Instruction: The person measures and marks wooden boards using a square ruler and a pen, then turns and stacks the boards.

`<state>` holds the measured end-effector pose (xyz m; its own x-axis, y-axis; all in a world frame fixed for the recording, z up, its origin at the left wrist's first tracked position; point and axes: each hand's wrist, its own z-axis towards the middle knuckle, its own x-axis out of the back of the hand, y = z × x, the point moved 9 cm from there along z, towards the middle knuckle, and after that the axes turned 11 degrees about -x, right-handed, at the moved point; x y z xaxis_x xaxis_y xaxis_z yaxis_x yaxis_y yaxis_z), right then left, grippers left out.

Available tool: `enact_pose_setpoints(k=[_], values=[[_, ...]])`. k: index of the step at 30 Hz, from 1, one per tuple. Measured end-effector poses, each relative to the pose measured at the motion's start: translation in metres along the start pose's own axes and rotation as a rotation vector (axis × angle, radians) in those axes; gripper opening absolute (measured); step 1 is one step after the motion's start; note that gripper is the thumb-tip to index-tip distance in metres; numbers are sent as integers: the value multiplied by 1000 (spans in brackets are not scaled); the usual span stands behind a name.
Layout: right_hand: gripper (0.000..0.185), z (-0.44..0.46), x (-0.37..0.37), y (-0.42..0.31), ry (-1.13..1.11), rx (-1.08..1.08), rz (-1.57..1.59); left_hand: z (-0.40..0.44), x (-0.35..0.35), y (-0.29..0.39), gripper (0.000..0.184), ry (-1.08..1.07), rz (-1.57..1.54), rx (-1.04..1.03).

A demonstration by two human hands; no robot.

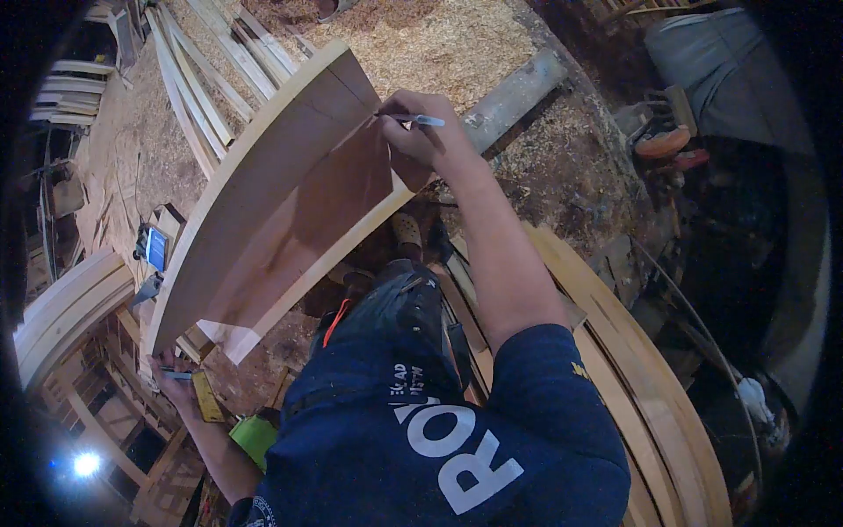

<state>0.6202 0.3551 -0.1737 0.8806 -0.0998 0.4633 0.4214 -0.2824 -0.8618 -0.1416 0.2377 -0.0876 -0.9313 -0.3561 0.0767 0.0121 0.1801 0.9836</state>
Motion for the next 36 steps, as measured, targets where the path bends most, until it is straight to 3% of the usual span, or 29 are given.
enact_pose_setpoints(k=[8, 14, 17, 21, 24, 28, 32, 35, 36], values=[[23, -1, 0, 3, -24, -36, 38, -3, -5, -1, 58, 74, 11, 14], [22, -5, 2, -10, 43, 88, -39, -6, 8, -7, 61, 72, -3, 24], [23, -15, 8, 6, 21, -127, 164, -1, 0, -5, 60, 100, -6, 13], [21, -6, 7, 44, 246, -178, 638, 0, 9, -4, 56, 72, 45, -16], [22, 7, -13, 47, 255, -160, 609, -5, -4, -1, 53, 98, 38, 7], [27, 6, -17, 13, 169, -15, 297, -11, -21, 7, 51, 115, 87, -11], [29, 22, -35, 30, -56, -145, 790, -10, -29, 7, 50, 112, 38, 12], [29, 16, -35, 26, -136, -379, 1140, -13, -37, 11, 50, 101, 18, -8], [28, 15, -32, 23, -112, -315, 1041, -15, -40, 12, 50, 99, 19, -10]])
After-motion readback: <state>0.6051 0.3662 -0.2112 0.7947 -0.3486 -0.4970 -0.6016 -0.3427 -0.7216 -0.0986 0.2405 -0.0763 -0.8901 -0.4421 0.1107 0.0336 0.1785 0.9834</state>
